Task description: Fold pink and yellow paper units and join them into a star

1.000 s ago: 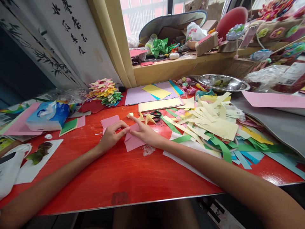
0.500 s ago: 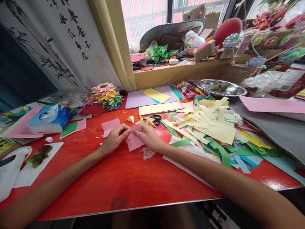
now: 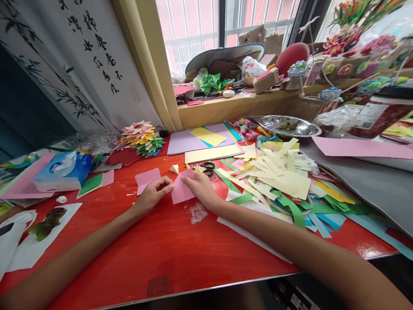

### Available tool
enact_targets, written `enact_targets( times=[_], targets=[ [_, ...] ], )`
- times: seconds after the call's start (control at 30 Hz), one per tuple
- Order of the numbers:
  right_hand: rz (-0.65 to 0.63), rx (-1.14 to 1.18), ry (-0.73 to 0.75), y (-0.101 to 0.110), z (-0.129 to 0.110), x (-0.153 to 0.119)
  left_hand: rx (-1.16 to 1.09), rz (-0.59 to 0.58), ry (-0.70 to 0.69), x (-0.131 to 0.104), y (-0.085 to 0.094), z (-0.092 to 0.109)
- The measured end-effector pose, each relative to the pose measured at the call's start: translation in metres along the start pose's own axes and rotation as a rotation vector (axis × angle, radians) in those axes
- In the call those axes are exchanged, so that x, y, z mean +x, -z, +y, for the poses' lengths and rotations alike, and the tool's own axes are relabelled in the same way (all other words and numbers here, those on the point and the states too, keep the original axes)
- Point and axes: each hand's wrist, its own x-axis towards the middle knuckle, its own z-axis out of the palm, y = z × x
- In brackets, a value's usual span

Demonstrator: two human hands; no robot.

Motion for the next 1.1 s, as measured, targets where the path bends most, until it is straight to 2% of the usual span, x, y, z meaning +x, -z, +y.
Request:
enact_targets(
  times=[0.2, 0.27, 0.37, 0.53, 0.7, 0.93, 1.1],
  targets=[
    [-0.053, -0.079, 0.023, -0.003, 0.001, 0.001, 0.047, 0.077, 0.011, -0.002, -0.002, 0.002],
    [-0.082, -0.123, 0.062, -0.004, 0.001, 0.000, 0.037, 0.064, 0.021, -0.002, -0.004, 0.002],
    [-0.108, -0.191, 0.115, -0.006, 0.001, -0.002, -0.030, 0.048, 0.061, 0.000, -0.005, -0.002],
    [-0.075, -0.181, 0.177, -0.004, 0.002, -0.004, -0.171, 0.136, 0.143, 0.004, -0.003, -0.008],
    [-0.140, -0.098, 0.220, -0.004, 0.001, -0.004, -0.233, 0.125, 0.142, 0.005, -0.003, -0.006],
    [-0.238, -0.192, 0.308, -0.005, -0.011, -0.008, -0.273, 0.119, 0.152, 0.005, -0.002, -0.006],
    [-0.210, -0.133, 0.249, -0.004, -0.012, -0.008, -0.274, 0.106, 0.154, 0.005, -0.002, -0.008]
  ],
)
